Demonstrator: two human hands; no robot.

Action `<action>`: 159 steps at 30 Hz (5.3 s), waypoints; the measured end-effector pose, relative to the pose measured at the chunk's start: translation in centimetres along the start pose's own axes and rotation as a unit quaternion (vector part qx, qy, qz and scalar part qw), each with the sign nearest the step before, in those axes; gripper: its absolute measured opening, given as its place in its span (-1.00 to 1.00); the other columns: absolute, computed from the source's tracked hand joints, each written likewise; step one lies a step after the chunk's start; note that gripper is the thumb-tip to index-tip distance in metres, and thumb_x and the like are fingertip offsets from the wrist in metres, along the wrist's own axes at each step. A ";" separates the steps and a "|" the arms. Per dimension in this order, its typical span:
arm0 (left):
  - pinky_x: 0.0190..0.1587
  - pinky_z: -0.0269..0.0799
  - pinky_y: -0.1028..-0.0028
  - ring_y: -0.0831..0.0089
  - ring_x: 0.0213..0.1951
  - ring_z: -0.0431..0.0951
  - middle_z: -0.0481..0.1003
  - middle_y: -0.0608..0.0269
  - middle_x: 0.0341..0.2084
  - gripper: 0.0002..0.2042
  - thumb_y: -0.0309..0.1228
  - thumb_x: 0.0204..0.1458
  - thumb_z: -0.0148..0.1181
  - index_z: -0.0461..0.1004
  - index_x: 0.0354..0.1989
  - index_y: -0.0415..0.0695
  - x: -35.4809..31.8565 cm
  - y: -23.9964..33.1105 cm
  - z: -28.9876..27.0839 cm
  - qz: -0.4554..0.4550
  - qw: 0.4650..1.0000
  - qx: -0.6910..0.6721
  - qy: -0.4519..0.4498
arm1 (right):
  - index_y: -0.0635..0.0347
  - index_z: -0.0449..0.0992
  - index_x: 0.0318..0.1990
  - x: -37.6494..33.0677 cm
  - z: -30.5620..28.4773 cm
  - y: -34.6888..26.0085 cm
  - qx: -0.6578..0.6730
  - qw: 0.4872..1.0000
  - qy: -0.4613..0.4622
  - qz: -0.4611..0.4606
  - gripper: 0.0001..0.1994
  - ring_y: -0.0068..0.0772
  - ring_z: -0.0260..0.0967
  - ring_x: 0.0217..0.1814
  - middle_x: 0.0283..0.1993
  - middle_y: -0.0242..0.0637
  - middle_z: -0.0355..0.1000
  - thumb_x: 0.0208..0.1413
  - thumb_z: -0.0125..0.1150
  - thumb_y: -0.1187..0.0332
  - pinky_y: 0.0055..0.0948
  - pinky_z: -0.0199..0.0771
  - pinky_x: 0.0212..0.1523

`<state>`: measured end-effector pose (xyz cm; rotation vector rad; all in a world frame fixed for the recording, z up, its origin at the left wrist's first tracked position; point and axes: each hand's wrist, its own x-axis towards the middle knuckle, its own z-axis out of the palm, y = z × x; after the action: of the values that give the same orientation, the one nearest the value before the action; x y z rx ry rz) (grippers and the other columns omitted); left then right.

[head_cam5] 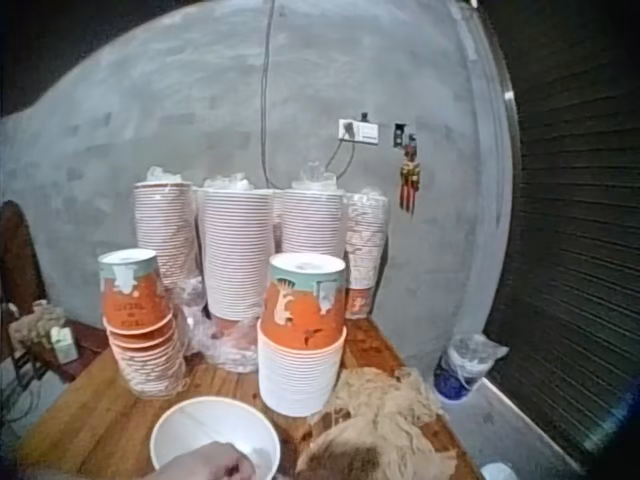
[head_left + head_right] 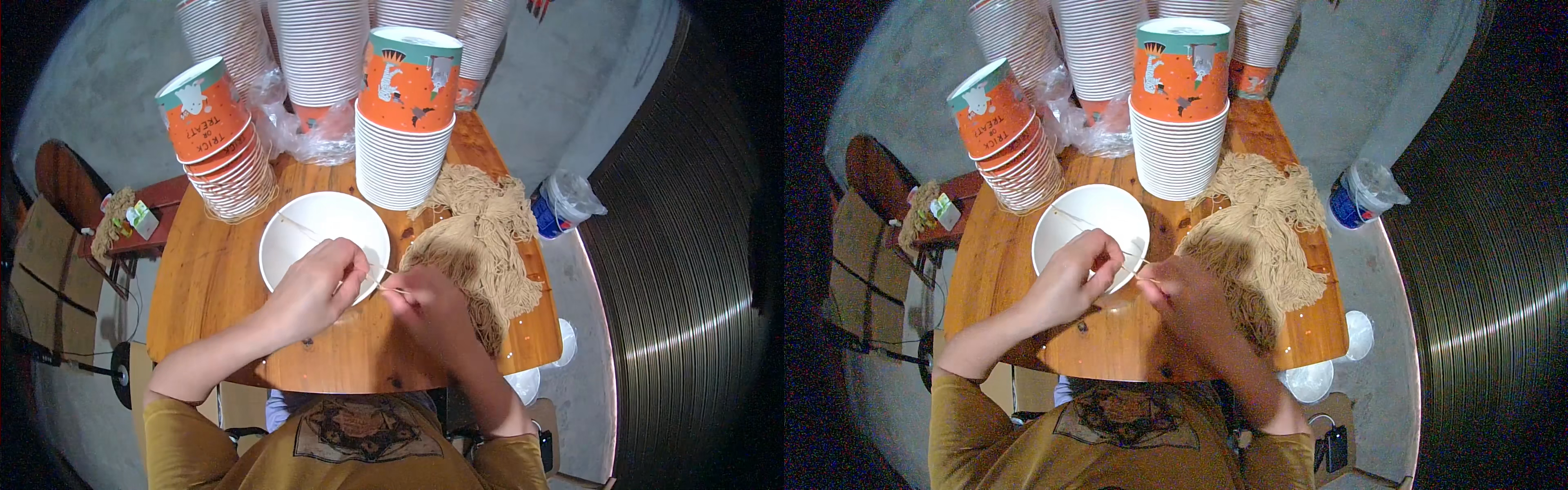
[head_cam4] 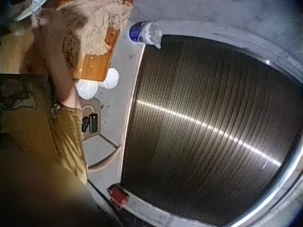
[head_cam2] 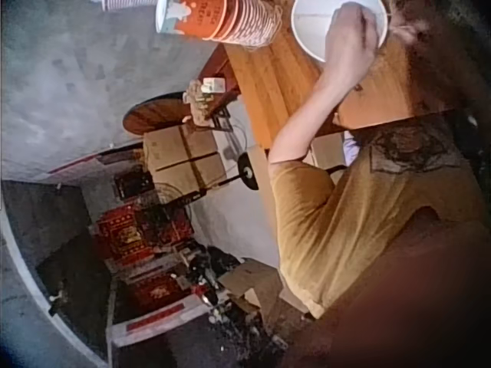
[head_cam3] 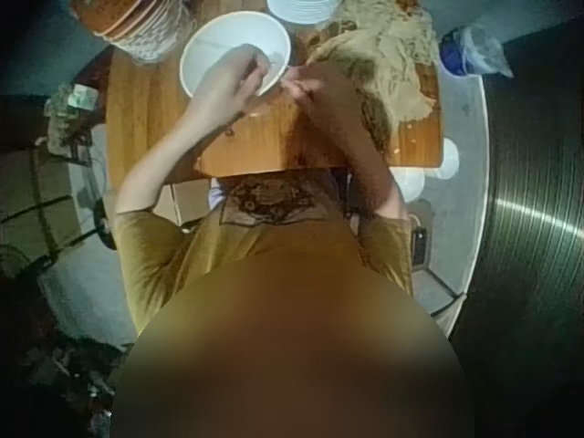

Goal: Tying small bundles of brown fiber with thin white string while working at a table.

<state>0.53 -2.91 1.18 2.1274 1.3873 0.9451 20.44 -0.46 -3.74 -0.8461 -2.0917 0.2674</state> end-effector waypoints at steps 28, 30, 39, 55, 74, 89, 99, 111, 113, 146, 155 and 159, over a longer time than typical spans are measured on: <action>0.08 0.05 0.27 0.32 -0.35 0.38 0.36 0.27 -0.56 -0.90 -0.44 -0.09 0.21 0.40 -0.50 -0.12 -3.2 -1.6 -0.3 -0.012 0.984 0.139 0.114 | 0.28 0.38 -0.39 7.1 1.8 -1.8 0.041 0.982 -0.181 -0.039 -0.91 0.01 0.36 -0.27 -0.39 -0.07 0.36 0.01 0.14 0.46 -0.12 0.37 -0.27; 0.09 0.05 0.26 0.31 -0.32 0.37 0.32 0.30 -0.58 -0.90 -0.47 -0.12 0.19 0.36 -0.53 -0.12 -3.1 -1.2 -0.8 -0.009 0.991 0.125 0.050 | 0.28 0.37 -0.40 6.9 2.4 -1.4 0.002 0.990 -0.140 -0.018 -0.91 0.02 0.36 -0.27 -0.39 -0.07 0.36 0.00 0.13 0.46 -0.13 0.37 -0.27; 0.07 0.14 0.10 0.16 -0.19 0.32 0.25 0.13 -0.37 -0.84 -0.49 -0.10 0.19 0.32 -0.37 -0.15 -4.7 -0.3 -2.0 0.145 0.968 0.205 -0.015 | 0.26 0.39 -0.40 6.4 2.5 -1.9 0.002 0.994 -0.100 0.036 -0.93 -0.01 0.35 -0.29 -0.40 -0.10 0.38 0.00 0.12 0.46 -0.17 0.33 -0.29; 0.03 0.24 0.35 0.19 -0.05 0.33 0.28 0.14 -0.24 -0.89 -0.44 0.11 0.06 0.35 -0.24 -0.19 -4.7 -3.2 -12.8 0.032 0.990 0.133 -0.029 | 0.19 0.51 -0.22 8.8 2.0 -1.7 0.165 0.921 -0.345 -0.073 -0.73 -0.26 0.36 -0.32 -0.41 -0.24 0.37 0.02 0.27 0.19 -0.33 0.35 -0.30; -0.09 0.40 0.51 0.58 -0.31 0.44 0.42 0.33 -0.39 -0.83 -0.38 0.21 0.00 0.39 -0.11 -0.16 -15.0 -11.8 -13.8 -0.123 0.828 -0.345 0.425 | 0.08 0.32 -0.47 29.0 23.2 -3.9 0.773 0.552 -0.083 0.303 -0.80 -0.60 0.21 -0.60 -0.62 -0.49 0.23 0.16 0.14 0.31 -0.51 0.45 -0.45; -0.16 0.42 0.53 0.54 -0.34 0.50 0.45 0.33 -0.43 -0.86 -0.36 0.21 0.03 0.42 -0.17 -0.14 -10.2 -13.8 -6.5 -0.181 0.828 -0.419 0.325 | 0.23 0.53 -0.23 12.1 6.5 7.2 0.029 0.979 -0.164 0.114 -0.77 0.01 0.46 -0.19 -0.28 0.04 0.47 0.09 0.05 0.28 -0.23 0.44 -0.17; -0.18 0.38 0.55 0.55 -0.34 0.46 0.44 0.31 -0.45 -0.89 -0.45 0.21 -0.01 0.43 -0.21 -0.18 -4.3 -10.4 1.5 -0.197 0.869 -0.416 0.183 | 0.19 0.51 -0.23 2.5 -4.3 12.1 -0.152 0.982 -0.103 0.034 -0.80 -0.06 0.33 -0.13 -0.25 -0.17 0.39 -0.04 0.25 0.38 -0.22 0.37 -0.09; 0.03 0.29 0.50 0.55 -0.11 0.40 0.46 0.30 -0.28 -0.80 -0.42 0.20 0.00 0.36 -0.05 -0.23 -2.0 -5.6 6.0 -0.135 0.949 -0.283 0.033 | 0.17 0.43 -0.40 3.4 -2.4 8.7 -0.122 0.978 -0.163 -0.041 -0.86 -0.16 0.35 -0.31 -0.41 -0.23 0.38 -0.13 0.26 0.40 -0.25 0.39 -0.22; 0.06 0.30 0.48 0.51 -0.06 0.43 0.47 0.28 -0.26 -0.73 -0.44 0.20 -0.02 0.27 0.04 -0.24 -0.6 -4.0 7.0 -0.090 0.940 -0.327 0.048 | 0.17 0.42 -0.41 3.9 -1.3 6.0 -0.063 0.984 -0.161 -0.039 -0.86 -0.16 0.35 -0.35 -0.44 -0.22 0.37 -0.12 0.26 0.40 -0.26 0.39 -0.26; -0.18 0.31 0.55 0.59 -0.29 0.38 0.40 0.34 -0.37 -0.73 -0.22 0.25 -0.04 0.37 -0.15 -0.20 0.7 -9.5 -1.6 -0.127 0.950 -0.265 0.108 | 0.24 0.34 -0.21 9.2 0.3 4.6 0.280 0.942 0.068 0.173 -0.80 -0.47 0.28 -0.43 -0.37 -0.35 0.35 0.32 -0.21 0.34 -0.47 0.34 -0.40; 0.39 -0.44 0.25 0.30 0.42 -0.44 -0.41 0.18 0.42 -0.21 0.21 0.19 -0.39 -0.36 0.41 -0.10 20.1 -11.9 -3.4 -0.011 0.973 -0.227 0.038 | 0.24 0.28 -0.23 20.4 0.5 15.6 0.362 0.882 0.256 0.159 -0.79 -0.54 0.24 -0.06 -0.18 -0.36 0.33 0.32 -0.13 0.26 -0.51 0.20 0.05; 0.39 -0.52 0.22 0.29 0.42 -0.48 -0.42 0.14 0.41 -0.20 0.23 0.18 -0.41 -0.35 0.41 -0.10 21.7 -9.3 -2.8 -0.004 0.948 -0.310 0.075 | 0.19 0.28 -0.17 20.8 -0.5 15.1 0.350 0.895 0.253 0.108 -0.77 -0.58 0.25 -0.11 -0.13 -0.36 0.35 0.34 -0.20 0.22 -0.51 0.26 0.01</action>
<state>-1.49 20.64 3.49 1.5977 0.9785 1.3487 19.30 24.35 2.73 -0.6070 -1.2657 0.7767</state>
